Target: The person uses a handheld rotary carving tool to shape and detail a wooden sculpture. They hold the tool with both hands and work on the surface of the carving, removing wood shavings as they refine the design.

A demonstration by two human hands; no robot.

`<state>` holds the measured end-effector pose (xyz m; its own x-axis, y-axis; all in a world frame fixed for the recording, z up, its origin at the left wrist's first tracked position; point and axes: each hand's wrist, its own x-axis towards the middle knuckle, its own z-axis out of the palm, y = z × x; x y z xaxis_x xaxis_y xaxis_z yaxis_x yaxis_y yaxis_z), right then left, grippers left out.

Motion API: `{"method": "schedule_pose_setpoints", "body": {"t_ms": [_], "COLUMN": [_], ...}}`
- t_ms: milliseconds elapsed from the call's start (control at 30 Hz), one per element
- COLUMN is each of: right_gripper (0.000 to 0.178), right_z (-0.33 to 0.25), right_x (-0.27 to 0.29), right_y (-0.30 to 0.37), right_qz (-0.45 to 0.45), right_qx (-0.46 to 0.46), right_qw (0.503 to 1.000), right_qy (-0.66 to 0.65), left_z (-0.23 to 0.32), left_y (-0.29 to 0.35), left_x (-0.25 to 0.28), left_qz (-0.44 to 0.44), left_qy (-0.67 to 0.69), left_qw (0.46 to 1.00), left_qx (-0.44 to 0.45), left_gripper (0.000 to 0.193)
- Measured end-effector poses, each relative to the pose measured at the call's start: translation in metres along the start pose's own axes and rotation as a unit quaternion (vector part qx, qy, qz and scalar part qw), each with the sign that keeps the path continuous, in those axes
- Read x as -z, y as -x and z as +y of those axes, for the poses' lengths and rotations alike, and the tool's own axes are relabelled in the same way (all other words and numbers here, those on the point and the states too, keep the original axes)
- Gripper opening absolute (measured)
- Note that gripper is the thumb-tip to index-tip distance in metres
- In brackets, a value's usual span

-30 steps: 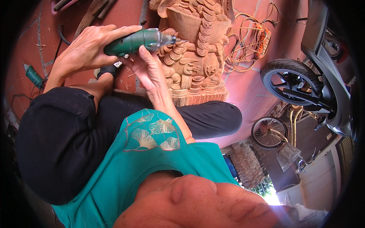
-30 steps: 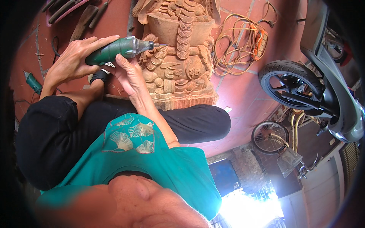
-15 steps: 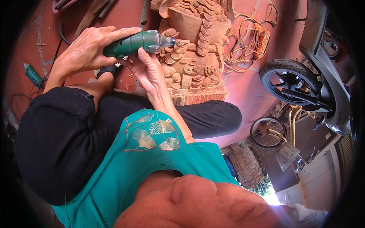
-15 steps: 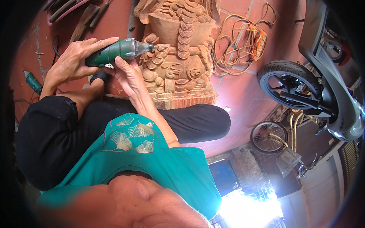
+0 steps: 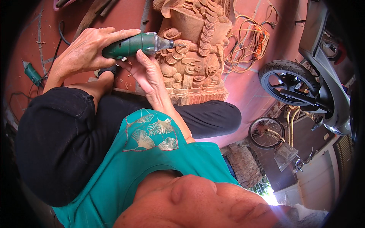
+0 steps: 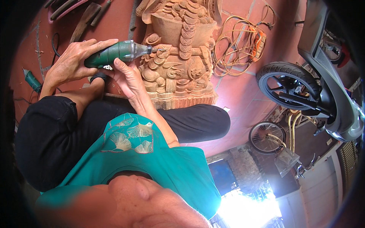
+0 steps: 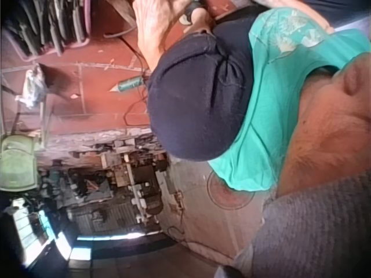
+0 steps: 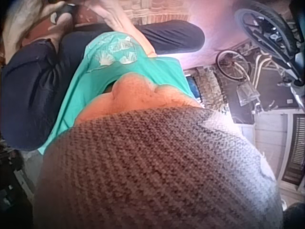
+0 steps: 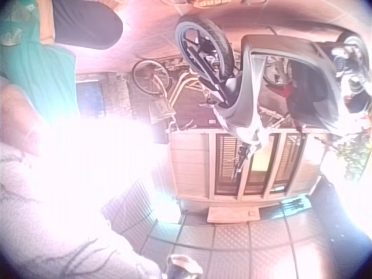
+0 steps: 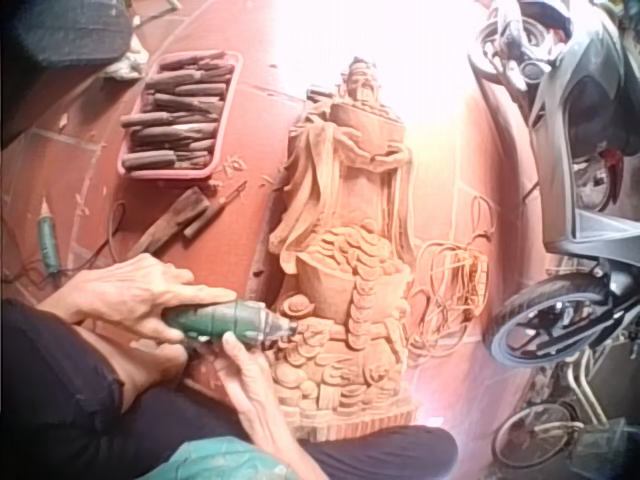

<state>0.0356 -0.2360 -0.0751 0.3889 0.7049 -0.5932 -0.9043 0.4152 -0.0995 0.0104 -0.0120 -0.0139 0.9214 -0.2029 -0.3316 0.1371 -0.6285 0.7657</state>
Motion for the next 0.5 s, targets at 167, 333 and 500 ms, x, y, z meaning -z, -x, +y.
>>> {"method": "schedule_pose_setpoints", "body": {"t_ms": [167, 333, 500], "right_gripper": [0.045, 0.045, 0.046], "right_z": [0.0021, 0.0048, 0.0058], "right_x": [0.0033, 0.0041, 0.0034], "right_y": [0.0007, 0.0003, 0.0002], "right_qz": [-0.006, -0.012, -0.010], "right_qx": [-0.002, -0.005, -0.010], "right_qw": [1.000, 1.000, 1.000], "right_qy": [0.013, 0.018, 0.017], "left_z": [-0.0003, -0.0012, -0.0044], "left_y": [0.0010, 0.0038, 0.0058], "left_x": [0.0005, 0.0005, -0.0010], "left_qz": [-0.006, -0.014, -0.011], "left_qy": [-0.002, 0.000, 0.001], "left_qw": [1.000, 1.000, 1.000], "left_qx": [0.003, 0.013, 0.007], "left_gripper": [0.095, 0.094, 0.094]}}
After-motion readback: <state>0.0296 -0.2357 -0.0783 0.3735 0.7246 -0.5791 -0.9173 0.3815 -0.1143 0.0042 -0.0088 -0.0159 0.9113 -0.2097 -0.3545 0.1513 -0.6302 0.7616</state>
